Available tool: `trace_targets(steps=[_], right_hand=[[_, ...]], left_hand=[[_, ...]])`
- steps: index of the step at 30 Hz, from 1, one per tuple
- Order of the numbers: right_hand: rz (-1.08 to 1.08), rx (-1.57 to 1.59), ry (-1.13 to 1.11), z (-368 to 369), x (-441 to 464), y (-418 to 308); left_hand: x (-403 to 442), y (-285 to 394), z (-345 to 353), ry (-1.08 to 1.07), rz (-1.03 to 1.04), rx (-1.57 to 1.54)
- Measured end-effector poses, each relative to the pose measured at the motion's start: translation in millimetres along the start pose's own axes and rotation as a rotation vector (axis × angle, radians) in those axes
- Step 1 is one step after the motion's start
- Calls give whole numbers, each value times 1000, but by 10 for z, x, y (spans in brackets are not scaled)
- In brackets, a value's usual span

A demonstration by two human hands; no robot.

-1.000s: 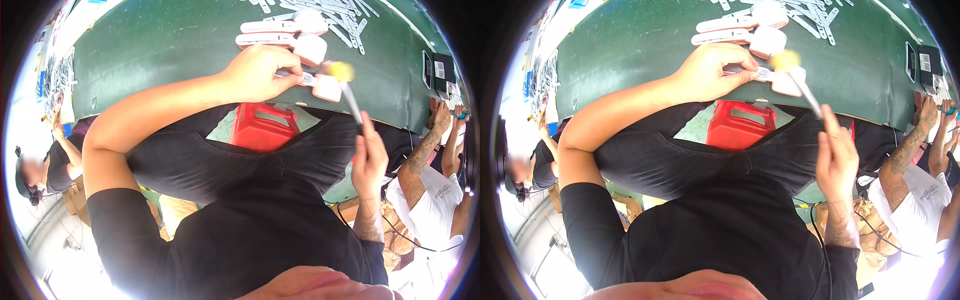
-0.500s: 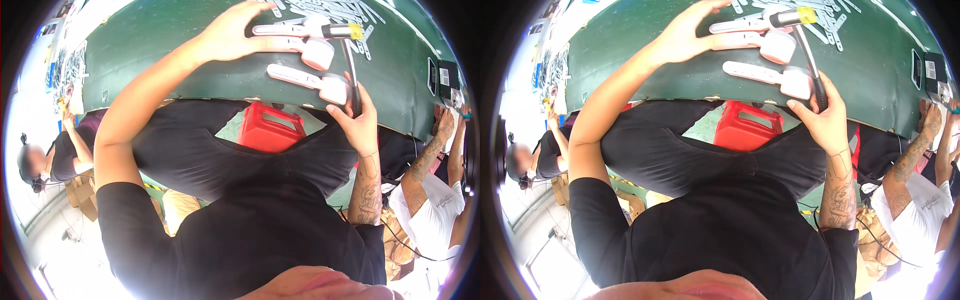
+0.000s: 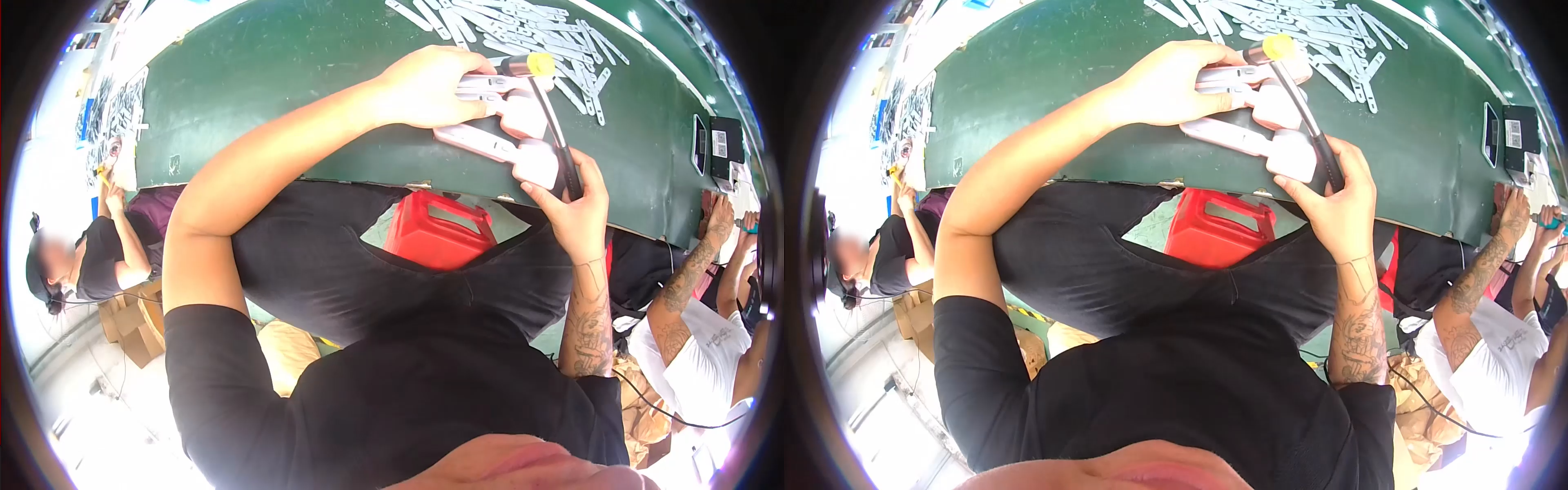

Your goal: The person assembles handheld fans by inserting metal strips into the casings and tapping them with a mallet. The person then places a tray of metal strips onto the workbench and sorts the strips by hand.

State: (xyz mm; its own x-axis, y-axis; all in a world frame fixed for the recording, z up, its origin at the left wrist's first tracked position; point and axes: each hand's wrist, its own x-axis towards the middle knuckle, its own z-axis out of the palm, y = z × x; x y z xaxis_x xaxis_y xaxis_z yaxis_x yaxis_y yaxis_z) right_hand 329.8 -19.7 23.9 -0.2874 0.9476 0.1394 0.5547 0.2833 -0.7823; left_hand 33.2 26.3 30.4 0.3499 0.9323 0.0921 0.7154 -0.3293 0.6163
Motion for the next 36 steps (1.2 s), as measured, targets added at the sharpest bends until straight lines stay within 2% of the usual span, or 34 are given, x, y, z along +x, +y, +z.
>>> trace_targets(steps=[1,3,7,9,12,18,24,26,27,29,31,34,36], right_hand=[[2,0,-4,22,-8,-5],[177,104,-12,77,-23,-14],[214,109,1,158,-35,-75],[22,15,85,219,-30,-52],[-3,-63,176,280,-34,-40],[189,-68,179,378,11,-264],[149,-196,220,486,-24,-255],[127,-230,225,493,-25,-237],[133,-242,222,496,-26,-230],[140,-257,218,495,-14,-236],[214,-303,177,493,9,-300],[198,-216,159,459,22,-297],[116,-169,178,374,2,-185]], left_hand=[[-1,3,27,1,0,-5],[-11,20,27,0,-2,-7],[-9,68,5,-10,-52,20],[-3,72,13,-12,-70,43],[-19,71,36,19,-69,-38],[-19,68,155,80,-21,-38],[-40,67,143,57,-91,7],[-98,66,111,4,27,10],[-165,242,19,-35,47,-171],[-403,170,137,-19,18,199],[-470,145,189,-75,5,201],[-474,11,365,224,57,99],[-473,33,349,252,47,63]])
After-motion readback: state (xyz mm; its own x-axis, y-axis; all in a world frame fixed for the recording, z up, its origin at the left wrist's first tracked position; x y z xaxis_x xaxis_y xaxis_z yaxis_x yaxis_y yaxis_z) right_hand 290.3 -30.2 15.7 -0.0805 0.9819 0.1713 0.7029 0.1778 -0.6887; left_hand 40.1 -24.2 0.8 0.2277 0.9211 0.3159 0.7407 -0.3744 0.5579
